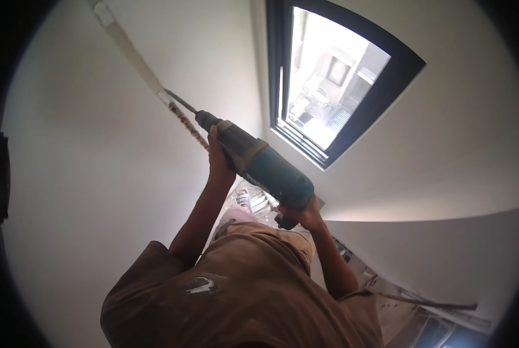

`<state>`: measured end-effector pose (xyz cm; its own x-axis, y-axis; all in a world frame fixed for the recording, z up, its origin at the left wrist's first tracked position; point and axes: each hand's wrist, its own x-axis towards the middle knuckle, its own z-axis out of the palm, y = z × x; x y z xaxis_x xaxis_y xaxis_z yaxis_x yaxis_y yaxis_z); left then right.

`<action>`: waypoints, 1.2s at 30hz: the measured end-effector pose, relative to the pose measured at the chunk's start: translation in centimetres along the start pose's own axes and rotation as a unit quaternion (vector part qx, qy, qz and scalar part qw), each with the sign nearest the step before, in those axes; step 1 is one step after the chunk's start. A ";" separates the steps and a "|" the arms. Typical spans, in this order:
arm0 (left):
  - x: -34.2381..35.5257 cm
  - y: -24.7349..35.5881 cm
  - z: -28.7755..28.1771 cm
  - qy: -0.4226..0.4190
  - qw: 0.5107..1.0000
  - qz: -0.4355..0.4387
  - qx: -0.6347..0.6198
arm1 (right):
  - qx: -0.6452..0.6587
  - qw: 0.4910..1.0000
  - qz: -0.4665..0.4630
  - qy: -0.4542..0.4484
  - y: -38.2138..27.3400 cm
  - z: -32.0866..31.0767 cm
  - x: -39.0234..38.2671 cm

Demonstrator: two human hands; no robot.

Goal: The person uses a rotary hammer to drill into a pre-cut vertical channel in a white wall. The person holds the tool with both hands, moving the bit along the length of the channel and occasionally reaching up to touch the wall surface.

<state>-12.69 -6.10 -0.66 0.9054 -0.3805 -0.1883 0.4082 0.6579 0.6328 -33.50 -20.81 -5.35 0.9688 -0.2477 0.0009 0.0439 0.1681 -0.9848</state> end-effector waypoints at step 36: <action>0.5 1.3 -0.8 -0.032 0.988 -0.100 -0.114 | 0.035 0.997 0.019 -0.066 -4.1 3.4 -0.9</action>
<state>-11.67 -4.88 -0.56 0.7975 -0.5536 -0.2397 0.6007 0.6918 0.4007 -33.74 -18.03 -0.71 0.9936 -0.1130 -0.0082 0.0195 0.2416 -0.9702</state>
